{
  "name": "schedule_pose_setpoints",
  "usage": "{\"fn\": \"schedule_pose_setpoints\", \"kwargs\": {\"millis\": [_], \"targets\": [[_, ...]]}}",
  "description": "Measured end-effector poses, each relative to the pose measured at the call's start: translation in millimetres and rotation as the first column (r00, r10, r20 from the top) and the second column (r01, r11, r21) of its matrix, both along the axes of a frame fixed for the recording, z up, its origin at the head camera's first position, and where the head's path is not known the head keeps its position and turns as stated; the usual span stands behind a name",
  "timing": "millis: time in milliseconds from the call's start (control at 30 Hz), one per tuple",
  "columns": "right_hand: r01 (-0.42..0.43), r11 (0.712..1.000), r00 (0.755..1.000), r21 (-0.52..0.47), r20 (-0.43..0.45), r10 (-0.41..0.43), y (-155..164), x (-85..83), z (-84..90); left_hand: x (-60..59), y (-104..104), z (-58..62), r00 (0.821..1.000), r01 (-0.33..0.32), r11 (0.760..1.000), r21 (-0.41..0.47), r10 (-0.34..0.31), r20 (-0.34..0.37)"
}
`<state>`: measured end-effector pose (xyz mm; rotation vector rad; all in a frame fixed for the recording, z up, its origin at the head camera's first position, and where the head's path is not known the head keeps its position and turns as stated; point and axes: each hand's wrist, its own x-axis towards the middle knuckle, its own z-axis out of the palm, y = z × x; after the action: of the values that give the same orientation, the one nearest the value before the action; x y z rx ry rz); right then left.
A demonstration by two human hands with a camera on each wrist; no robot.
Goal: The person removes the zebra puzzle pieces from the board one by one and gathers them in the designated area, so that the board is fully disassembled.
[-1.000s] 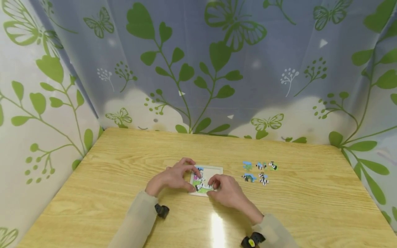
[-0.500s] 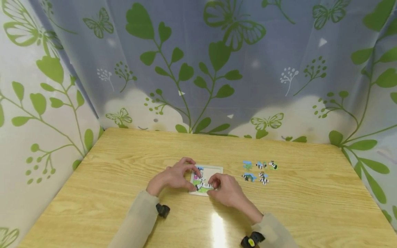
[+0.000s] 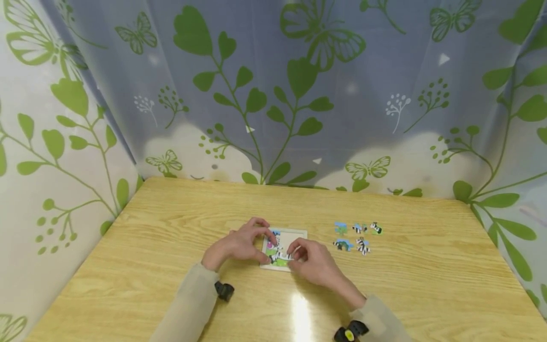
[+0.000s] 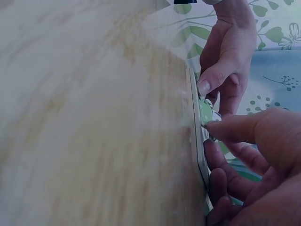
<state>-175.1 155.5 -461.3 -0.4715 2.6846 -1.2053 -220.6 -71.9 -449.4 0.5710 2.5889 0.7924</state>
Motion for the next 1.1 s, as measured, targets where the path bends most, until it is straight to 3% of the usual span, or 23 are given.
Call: {"fn": "schedule_pose_setpoints", "kwargs": {"millis": [500,1100], "targets": [[0.007,0.991,0.996,-0.137,0.086,0.005,21.0,0.2,4.3,0.2,-0.5,-1.2,1.0,-0.002,1.0,0.001,0.002,-0.007],[0.039,0.991,0.996,-0.131,0.079,-0.028,63.4,4.1,3.1,-0.1,-1.1,-0.2,1.0,0.002,1.0,0.019,-0.003,0.003]]}}
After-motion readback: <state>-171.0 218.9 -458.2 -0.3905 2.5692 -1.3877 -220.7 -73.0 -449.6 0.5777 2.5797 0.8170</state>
